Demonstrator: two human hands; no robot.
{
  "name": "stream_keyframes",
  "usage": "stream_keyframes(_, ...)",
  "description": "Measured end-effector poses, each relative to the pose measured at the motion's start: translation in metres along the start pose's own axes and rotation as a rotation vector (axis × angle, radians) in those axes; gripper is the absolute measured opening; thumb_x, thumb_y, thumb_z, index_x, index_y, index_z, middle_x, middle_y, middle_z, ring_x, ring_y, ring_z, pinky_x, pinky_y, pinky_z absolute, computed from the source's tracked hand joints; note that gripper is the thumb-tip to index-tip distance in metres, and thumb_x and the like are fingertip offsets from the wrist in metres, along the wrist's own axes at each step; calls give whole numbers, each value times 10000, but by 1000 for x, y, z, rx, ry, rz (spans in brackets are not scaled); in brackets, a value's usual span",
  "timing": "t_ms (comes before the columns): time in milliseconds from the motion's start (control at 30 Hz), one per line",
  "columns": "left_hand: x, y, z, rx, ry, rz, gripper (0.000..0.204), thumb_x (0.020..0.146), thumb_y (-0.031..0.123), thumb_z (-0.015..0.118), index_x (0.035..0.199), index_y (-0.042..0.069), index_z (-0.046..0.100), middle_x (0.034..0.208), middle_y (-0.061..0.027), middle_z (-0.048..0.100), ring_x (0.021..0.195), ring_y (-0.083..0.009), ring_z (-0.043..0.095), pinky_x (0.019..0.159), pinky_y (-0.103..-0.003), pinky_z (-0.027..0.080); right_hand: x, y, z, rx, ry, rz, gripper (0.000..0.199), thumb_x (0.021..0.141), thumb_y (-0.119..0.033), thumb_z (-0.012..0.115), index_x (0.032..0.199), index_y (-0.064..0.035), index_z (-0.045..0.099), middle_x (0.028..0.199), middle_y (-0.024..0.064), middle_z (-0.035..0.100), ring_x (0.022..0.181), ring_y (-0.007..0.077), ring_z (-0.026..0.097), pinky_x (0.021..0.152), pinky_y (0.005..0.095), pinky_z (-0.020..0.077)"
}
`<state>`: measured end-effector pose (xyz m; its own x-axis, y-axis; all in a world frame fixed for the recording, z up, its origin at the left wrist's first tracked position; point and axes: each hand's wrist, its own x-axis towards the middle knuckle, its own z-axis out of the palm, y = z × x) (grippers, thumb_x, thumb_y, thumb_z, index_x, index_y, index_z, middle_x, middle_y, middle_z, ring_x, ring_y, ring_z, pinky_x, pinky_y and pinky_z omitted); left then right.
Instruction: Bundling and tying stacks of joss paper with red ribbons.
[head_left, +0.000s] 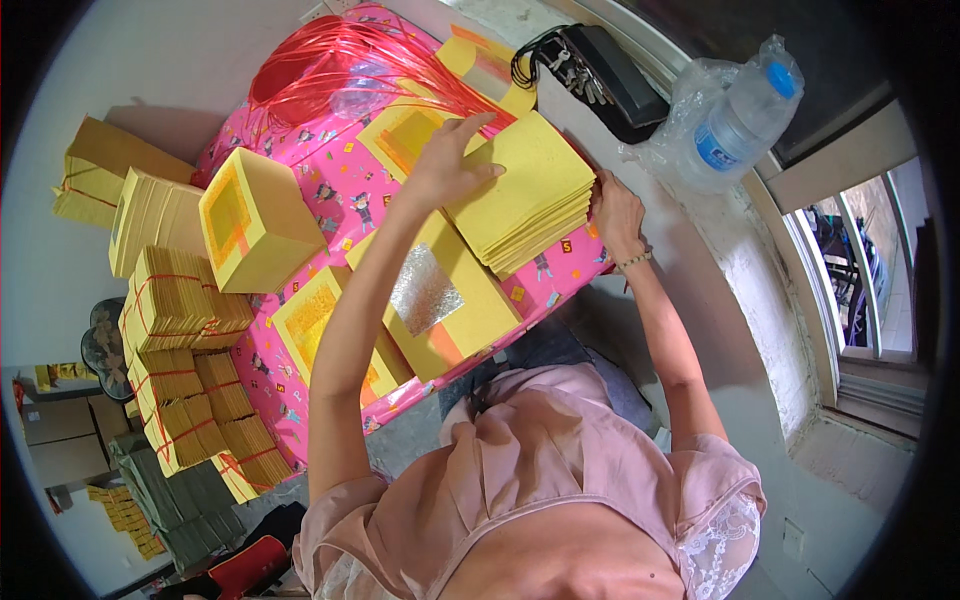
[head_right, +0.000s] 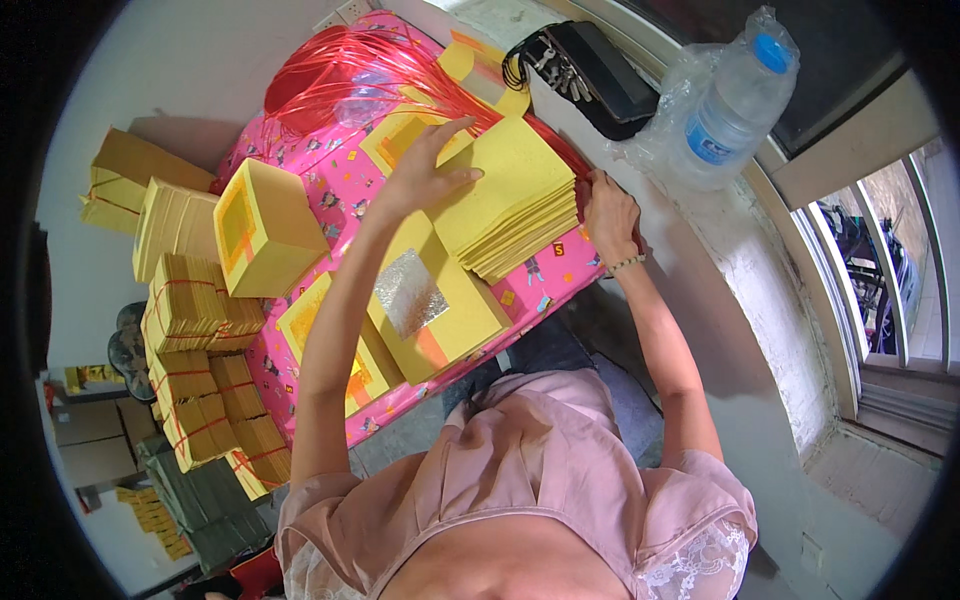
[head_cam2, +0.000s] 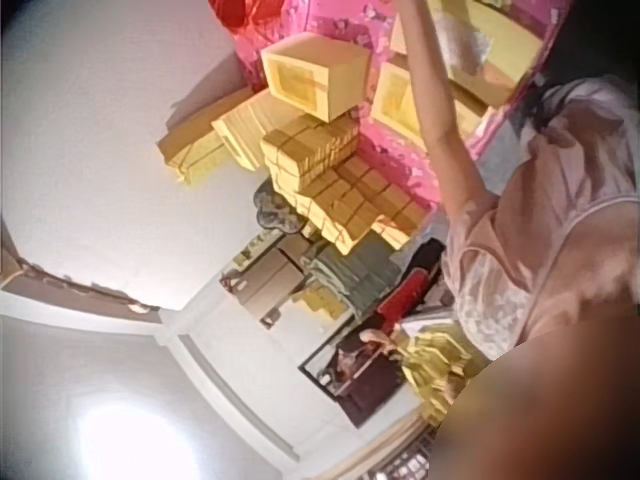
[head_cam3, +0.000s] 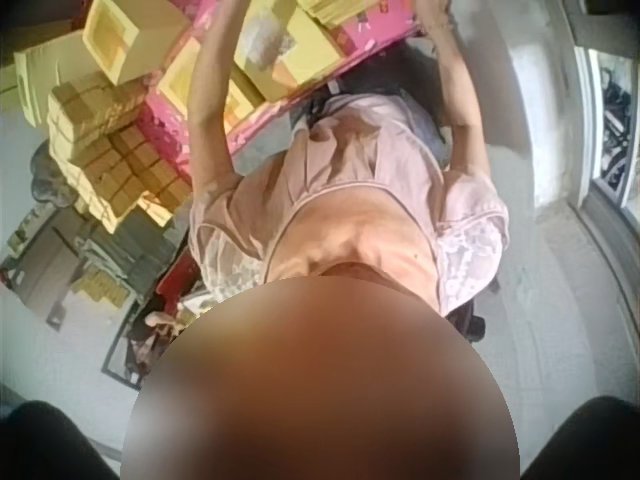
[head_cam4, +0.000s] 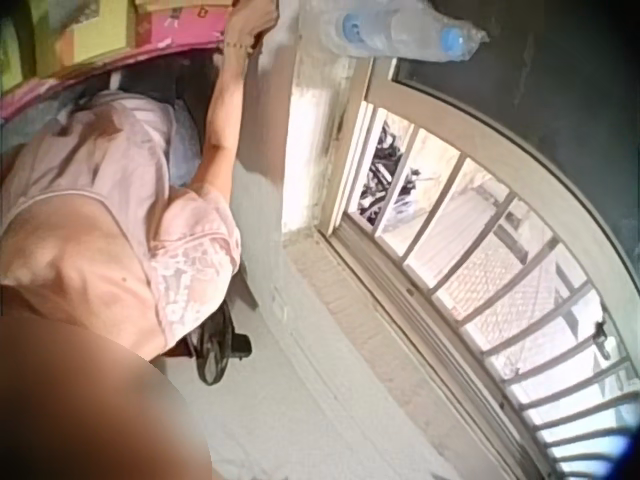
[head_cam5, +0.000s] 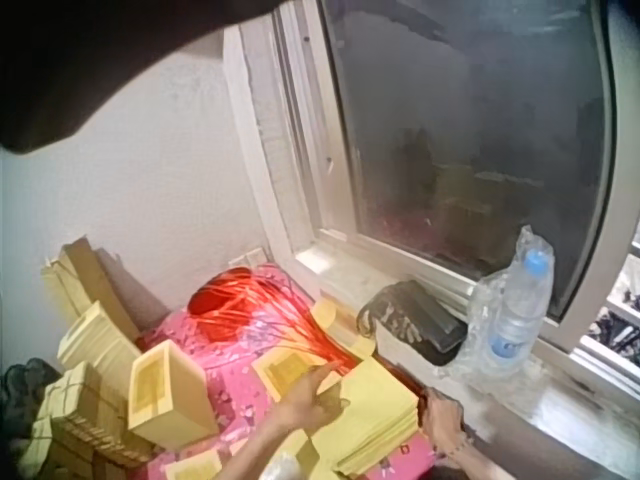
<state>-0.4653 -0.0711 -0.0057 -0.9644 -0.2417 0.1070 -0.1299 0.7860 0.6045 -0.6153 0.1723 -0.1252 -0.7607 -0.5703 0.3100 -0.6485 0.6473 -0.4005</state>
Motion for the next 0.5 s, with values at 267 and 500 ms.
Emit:
stream_keyframes(267, -25, 21, 14, 15, 170, 135, 382, 823, 108, 698, 1200, 123, 639, 1143, -146, 569, 1084, -338, 568, 923, -420, 482, 3, -4, -8, -5, 39, -31, 157, 846, -60, 603, 1002, -72, 587, 911, 166, 691, 790, 399, 675, 675, 508, 536)
stream_keyframes(500, -27, 25, 18, -14, 224, 177, 320, 845, 106, 641, 1164, 98, 651, 1143, -148, 561, 1055, -339, 584, 905, -406, 498, 8, -29, -53, 107, 167, -79, 84, 926, -159, 614, 957, -85, 588, 829, 144, 687, 712, 375, 665, 600, 464, 516)
